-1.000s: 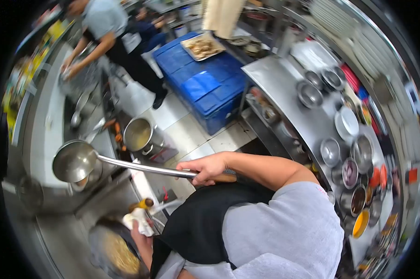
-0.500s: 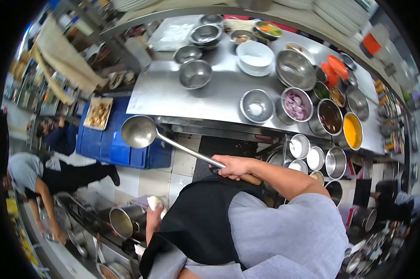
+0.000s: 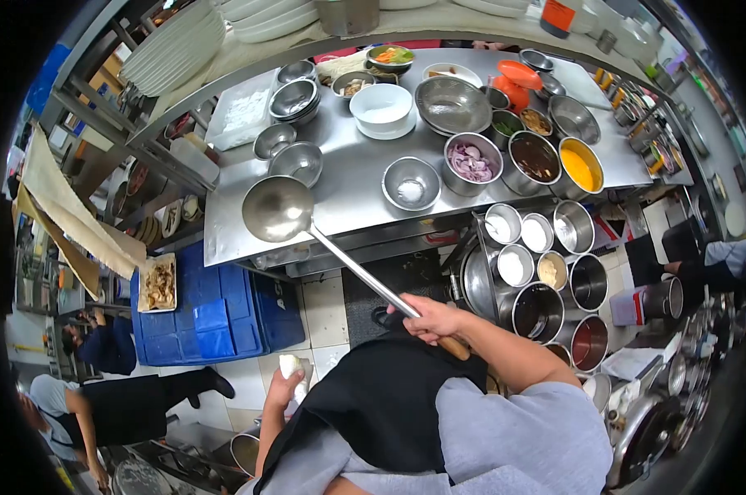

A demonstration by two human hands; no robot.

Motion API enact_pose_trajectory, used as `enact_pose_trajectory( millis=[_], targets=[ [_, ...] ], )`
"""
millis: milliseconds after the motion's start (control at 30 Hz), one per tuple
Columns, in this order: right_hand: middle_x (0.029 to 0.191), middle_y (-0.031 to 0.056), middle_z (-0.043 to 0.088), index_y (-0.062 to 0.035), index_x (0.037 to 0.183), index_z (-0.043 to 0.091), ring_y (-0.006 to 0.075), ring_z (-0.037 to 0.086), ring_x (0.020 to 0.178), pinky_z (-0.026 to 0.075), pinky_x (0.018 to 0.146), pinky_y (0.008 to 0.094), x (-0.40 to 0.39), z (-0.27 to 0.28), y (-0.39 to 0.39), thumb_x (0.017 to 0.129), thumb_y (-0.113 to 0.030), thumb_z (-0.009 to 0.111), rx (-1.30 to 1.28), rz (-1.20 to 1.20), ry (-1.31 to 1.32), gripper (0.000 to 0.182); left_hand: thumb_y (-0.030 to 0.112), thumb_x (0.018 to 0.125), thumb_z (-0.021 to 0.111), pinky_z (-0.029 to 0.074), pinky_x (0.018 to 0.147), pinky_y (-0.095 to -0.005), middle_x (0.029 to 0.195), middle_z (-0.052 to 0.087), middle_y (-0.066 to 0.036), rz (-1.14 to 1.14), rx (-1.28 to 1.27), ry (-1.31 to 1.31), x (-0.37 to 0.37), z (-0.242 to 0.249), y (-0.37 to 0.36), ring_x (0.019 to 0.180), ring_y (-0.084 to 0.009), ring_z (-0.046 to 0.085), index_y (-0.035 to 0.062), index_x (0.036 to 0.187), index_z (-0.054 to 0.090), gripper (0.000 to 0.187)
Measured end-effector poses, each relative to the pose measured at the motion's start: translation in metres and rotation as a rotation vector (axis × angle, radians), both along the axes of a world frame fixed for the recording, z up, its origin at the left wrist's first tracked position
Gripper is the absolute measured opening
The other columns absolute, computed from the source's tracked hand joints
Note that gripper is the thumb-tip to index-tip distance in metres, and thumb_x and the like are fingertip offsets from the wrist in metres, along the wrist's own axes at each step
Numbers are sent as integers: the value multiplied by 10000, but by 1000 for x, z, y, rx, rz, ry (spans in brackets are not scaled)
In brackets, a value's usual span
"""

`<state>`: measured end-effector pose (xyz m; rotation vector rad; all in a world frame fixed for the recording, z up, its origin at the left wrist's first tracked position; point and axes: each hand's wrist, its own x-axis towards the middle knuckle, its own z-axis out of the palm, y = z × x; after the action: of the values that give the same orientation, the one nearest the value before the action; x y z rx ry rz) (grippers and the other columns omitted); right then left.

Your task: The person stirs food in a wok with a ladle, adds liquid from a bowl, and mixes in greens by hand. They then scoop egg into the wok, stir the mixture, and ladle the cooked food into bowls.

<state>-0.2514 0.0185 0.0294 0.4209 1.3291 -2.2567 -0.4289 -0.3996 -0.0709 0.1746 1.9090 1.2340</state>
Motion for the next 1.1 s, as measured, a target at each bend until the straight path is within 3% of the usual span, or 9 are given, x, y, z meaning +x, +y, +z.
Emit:
enact_pose_trajectory(
  millis=[333,467,533,600,733,900,1033,1100],
  targets=[
    [632,0,406,-125,1295,387,56,341,390,332,375,227,69,22,-61,928,-78,537,-70,-440,5,399,181,854,683,505,781,-331,976,671,-75,-187,-58,-56,-7,-13,-36,877,-182,625,0,1115,628,323],
    [643,-27,396,-143,1291,396,45,347,408,361,394,230,84,31,-49,948,-102,530,26,-679,30,370,189,855,684,506,777,-341,966,680,-76,-347,-149,-39,-15,-16,-22,874,-180,629,4,1104,644,313],
    [644,-24,389,-134,1293,392,42,354,409,367,391,227,96,37,-38,947,-98,528,33,-776,50,373,191,852,687,506,778,-339,967,684,-75,-489,-242,31,-17,6,6,879,-175,630,6,1087,651,301],
    [654,-14,384,-126,1354,380,44,355,405,373,385,225,113,41,-24,940,-92,532,59,-902,124,442,202,847,694,506,770,-337,963,689,-77,-548,-179,-18,-29,-6,20,867,-174,635,6,1073,652,301],
    [721,-3,423,-131,1416,352,50,392,448,381,404,224,152,59,29,940,-114,550,54,-1089,327,516,210,845,703,507,753,-334,926,693,-75,-541,-182,-31,-48,-27,62,828,-170,639,6,1062,648,303],
    [732,-7,427,-154,1353,370,55,390,460,382,417,235,194,68,119,951,-117,531,278,-1313,88,435,215,836,717,504,750,-335,912,683,-79,-629,-216,48,-60,-14,150,811,-175,629,3,1039,637,304],
    [686,18,486,-122,1552,139,86,444,467,409,421,268,216,76,177,905,-23,502,582,-1306,-178,749,204,838,716,501,719,-340,881,669,-64,-662,-172,88,-67,-12,219,783,-164,616,18,1000,633,260],
    [712,39,519,-111,1553,140,94,453,465,418,419,275,220,87,198,900,-15,503,686,-1246,-297,753,195,839,710,494,698,-340,847,649,-47,-617,-119,48,-67,-14,252,759,-154,600,24,968,620,232]
  ],
)
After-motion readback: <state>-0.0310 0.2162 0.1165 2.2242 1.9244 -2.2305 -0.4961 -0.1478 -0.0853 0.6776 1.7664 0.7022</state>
